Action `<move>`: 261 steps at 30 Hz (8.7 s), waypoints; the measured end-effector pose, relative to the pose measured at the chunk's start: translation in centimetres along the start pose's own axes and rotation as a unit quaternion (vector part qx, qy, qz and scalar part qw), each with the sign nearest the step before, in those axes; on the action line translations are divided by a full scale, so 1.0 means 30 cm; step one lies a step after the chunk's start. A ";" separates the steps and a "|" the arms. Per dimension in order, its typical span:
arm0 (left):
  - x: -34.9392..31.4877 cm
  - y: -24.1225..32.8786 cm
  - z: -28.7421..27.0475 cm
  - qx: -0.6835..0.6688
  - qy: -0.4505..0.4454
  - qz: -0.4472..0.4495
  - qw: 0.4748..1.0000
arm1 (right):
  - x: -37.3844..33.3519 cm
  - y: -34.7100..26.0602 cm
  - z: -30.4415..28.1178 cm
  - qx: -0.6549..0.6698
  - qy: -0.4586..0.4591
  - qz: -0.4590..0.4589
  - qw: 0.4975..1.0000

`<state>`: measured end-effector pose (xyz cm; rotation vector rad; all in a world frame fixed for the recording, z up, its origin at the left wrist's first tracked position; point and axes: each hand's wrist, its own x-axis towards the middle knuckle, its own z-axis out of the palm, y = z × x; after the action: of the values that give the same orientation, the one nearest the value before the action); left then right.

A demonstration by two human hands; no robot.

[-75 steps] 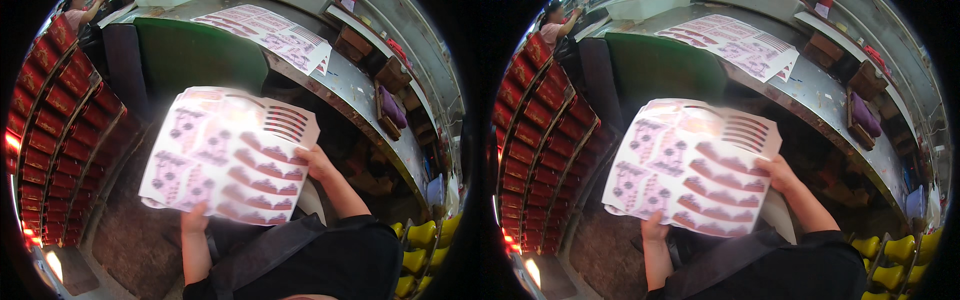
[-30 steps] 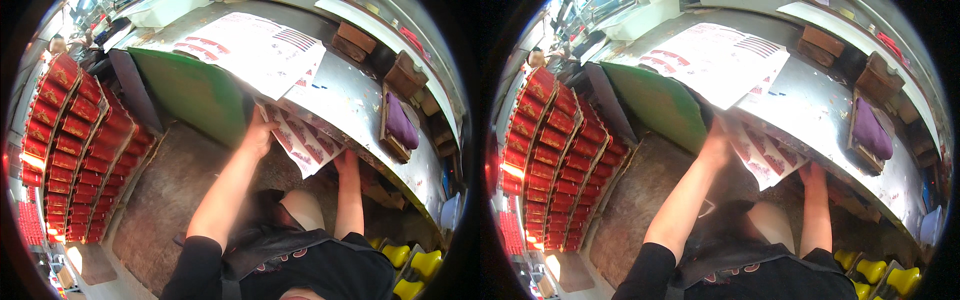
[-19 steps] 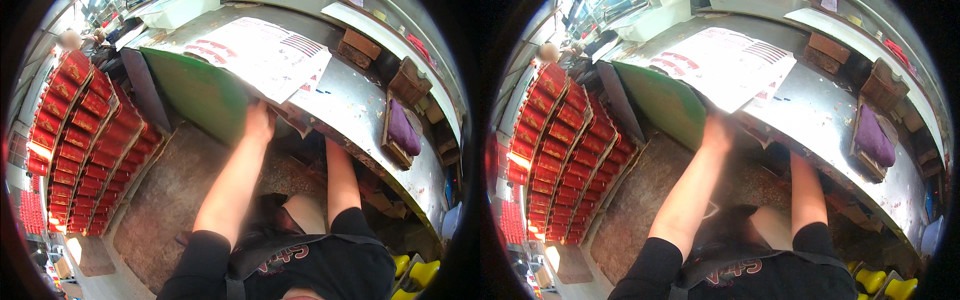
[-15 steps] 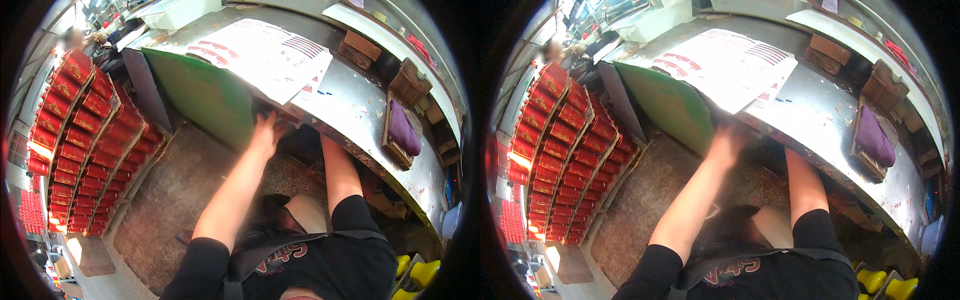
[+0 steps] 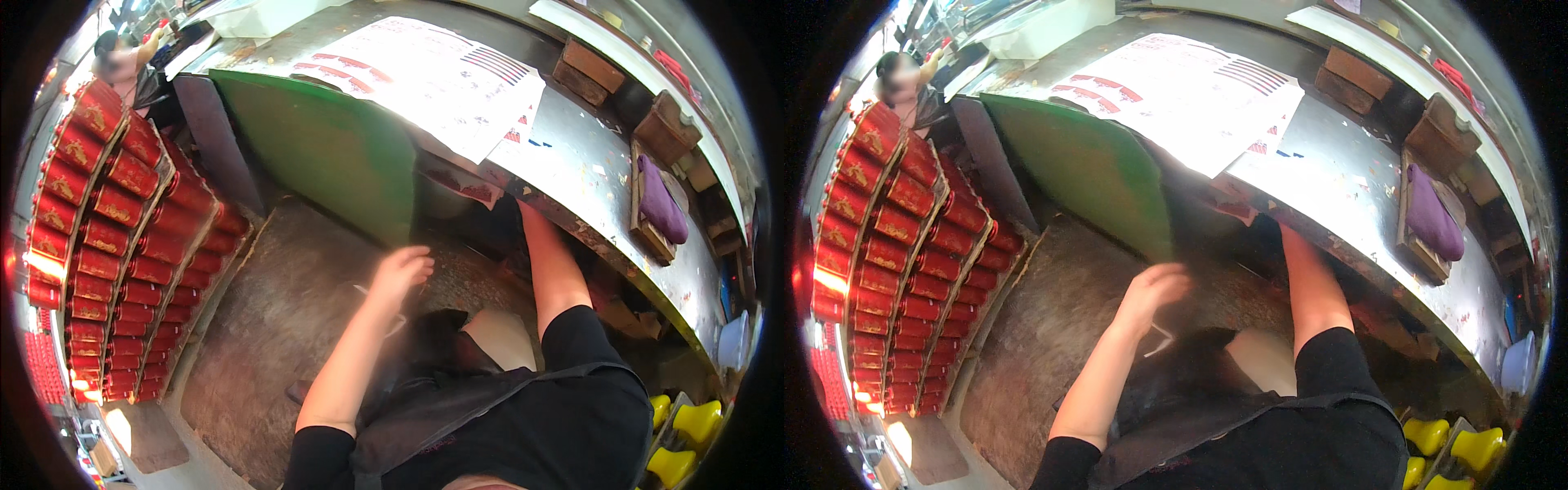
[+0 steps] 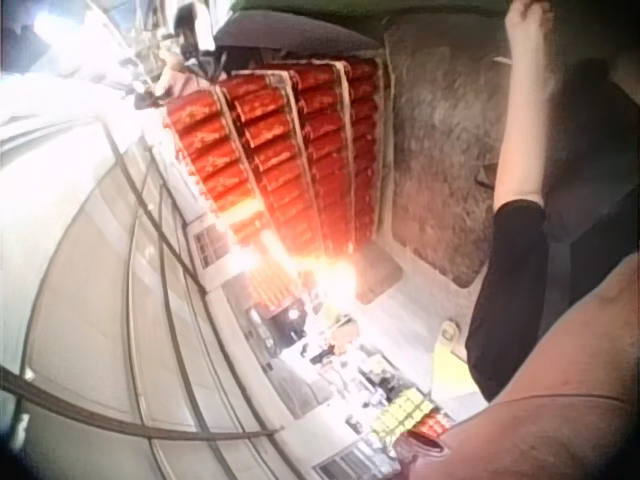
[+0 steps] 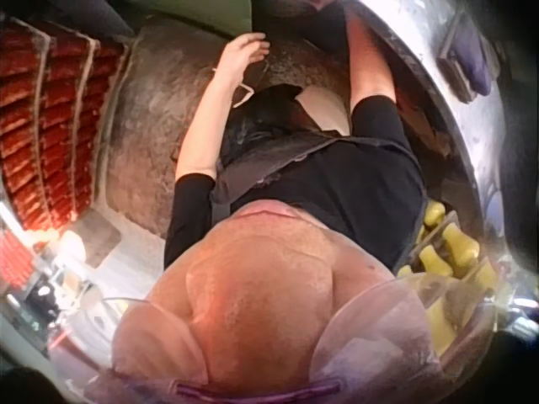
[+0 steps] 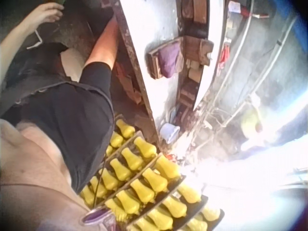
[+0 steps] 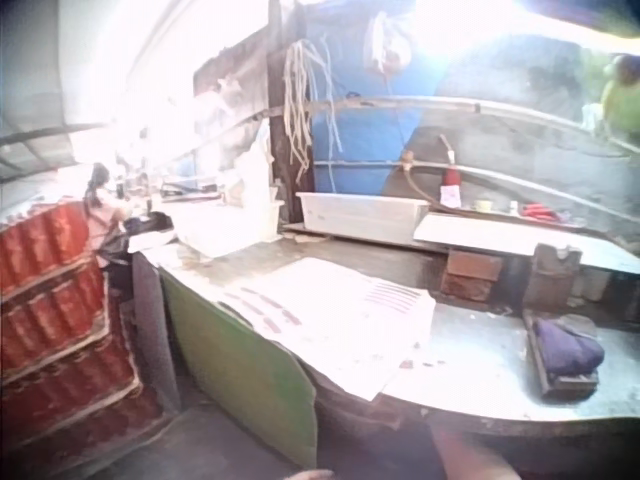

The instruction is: The person retrieves a sheet of stickers from a shelf, tears off individual stickers, and places them into a tray. They then wipe the countertop with a cloth.

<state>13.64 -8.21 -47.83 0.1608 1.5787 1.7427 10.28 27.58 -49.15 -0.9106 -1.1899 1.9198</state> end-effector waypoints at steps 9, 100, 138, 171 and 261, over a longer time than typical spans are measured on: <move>-0.014 0.074 -0.195 0.039 0.033 -0.016 0.999 | -0.118 0.099 -0.067 -0.124 0.022 0.043 0.991; -0.149 1.053 0.037 -0.095 0.182 -0.102 0.973 | -0.755 -0.906 -0.337 -0.608 -0.269 0.121 0.737; -0.634 1.149 0.057 -0.188 0.455 0.055 0.869 | -0.378 -0.852 0.552 -0.724 -0.509 -0.237 0.400; -1.027 1.037 0.002 -0.133 0.428 0.075 0.891 | -0.403 -0.719 0.573 -0.762 -0.424 -0.207 0.444; -0.465 1.206 0.260 -0.217 0.173 0.102 0.955 | -0.713 -1.072 0.673 0.111 -0.262 0.276 0.918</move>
<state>11.68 -8.27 -8.31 -0.2183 1.4026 2.3362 10.50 11.91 -8.48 -0.6670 -1.0247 2.8248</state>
